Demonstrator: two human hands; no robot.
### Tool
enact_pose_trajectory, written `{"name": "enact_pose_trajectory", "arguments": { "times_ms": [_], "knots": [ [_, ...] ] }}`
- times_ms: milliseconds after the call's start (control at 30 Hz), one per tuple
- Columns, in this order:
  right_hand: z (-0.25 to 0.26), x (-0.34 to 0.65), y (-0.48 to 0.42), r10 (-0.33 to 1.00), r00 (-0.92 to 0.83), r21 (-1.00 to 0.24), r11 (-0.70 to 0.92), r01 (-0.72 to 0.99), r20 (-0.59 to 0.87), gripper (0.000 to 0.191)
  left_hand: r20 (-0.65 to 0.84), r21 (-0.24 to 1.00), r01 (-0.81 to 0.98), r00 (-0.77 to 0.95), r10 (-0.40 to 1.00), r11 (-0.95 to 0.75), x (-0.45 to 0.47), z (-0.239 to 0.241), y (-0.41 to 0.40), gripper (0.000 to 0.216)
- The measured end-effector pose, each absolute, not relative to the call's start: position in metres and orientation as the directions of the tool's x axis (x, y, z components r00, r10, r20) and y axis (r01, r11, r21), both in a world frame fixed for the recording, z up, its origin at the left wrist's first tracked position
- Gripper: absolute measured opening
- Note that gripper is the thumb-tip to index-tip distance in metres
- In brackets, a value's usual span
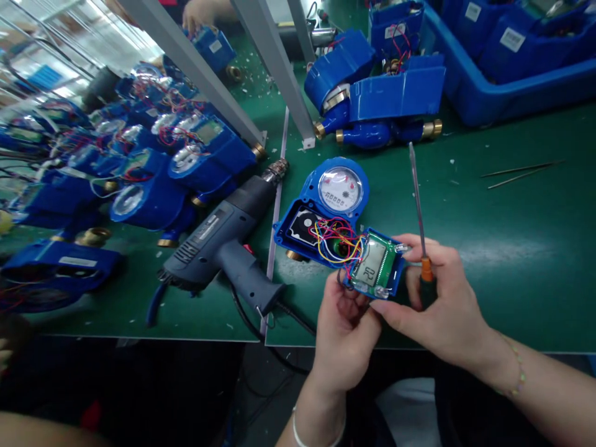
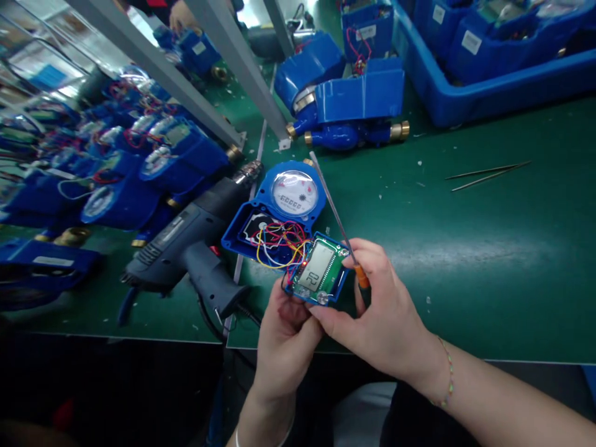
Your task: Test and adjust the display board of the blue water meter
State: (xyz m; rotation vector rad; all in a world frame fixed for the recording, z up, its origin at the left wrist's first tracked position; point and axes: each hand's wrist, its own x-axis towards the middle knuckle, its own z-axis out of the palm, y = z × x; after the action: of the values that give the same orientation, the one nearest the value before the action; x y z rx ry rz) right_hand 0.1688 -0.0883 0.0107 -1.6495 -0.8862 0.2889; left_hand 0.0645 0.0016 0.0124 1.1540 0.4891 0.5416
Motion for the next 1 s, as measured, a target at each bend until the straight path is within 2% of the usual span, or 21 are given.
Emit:
{"name": "enact_pose_trajectory", "arguments": {
  "times_ms": [100,167,267,333,367,433,500,600,733,867,1000],
  "knots": [
    [0.014,0.184,-0.089,0.725,0.631,-0.918,0.001,0.398,0.274,0.061,-0.079,0.898,-0.228,0.758,0.647,0.376,0.062,0.013,0.013,0.035],
    [0.016,0.192,-0.088,0.753,0.606,-0.915,-0.012,0.402,0.257,0.062,-0.075,0.909,-0.243,0.702,0.708,0.337,0.061,0.014,0.02,0.035],
    [0.018,0.198,-0.086,0.771,0.58,-0.906,-0.009,0.422,0.263,0.058,0.033,0.986,-0.152,0.601,0.798,0.074,0.058,0.016,0.027,0.036],
    [0.017,0.198,-0.085,0.768,0.566,-0.893,0.019,0.45,0.301,0.057,0.211,0.969,-0.011,0.549,0.809,-0.245,0.055,0.018,0.03,0.038],
    [0.015,0.199,-0.085,0.764,0.56,-0.886,0.032,0.462,0.32,0.058,0.324,0.904,0.065,0.54,0.777,-0.422,0.053,0.018,0.031,0.037],
    [0.013,0.199,-0.085,0.762,0.548,-0.876,0.053,0.479,0.346,0.062,0.529,0.687,0.167,0.553,0.644,-0.707,0.051,0.019,0.032,0.036],
    [0.01,0.198,-0.085,0.758,0.544,-0.871,0.066,0.486,0.361,0.064,0.654,0.491,0.173,0.573,0.493,-0.853,0.051,0.018,0.033,0.036],
    [0.01,0.198,-0.085,0.753,0.541,-0.864,0.072,0.498,0.374,0.063,0.728,0.355,0.136,0.58,0.365,-0.925,0.051,0.015,0.034,0.037],
    [0.01,0.197,-0.085,0.742,0.531,-0.832,0.064,0.551,0.41,0.063,0.744,0.267,0.118,0.605,0.282,-0.957,0.055,0.014,0.035,0.03],
    [0.009,0.198,-0.086,0.721,0.525,-0.787,0.045,0.616,0.452,0.066,0.732,0.24,0.124,0.628,0.264,-0.963,0.057,0.015,0.035,0.026],
    [0.008,0.2,-0.087,0.715,0.508,-0.752,0.039,0.658,0.481,0.064,0.726,0.233,0.092,0.646,0.236,-0.968,0.054,0.014,0.037,0.039]
  ]
}}
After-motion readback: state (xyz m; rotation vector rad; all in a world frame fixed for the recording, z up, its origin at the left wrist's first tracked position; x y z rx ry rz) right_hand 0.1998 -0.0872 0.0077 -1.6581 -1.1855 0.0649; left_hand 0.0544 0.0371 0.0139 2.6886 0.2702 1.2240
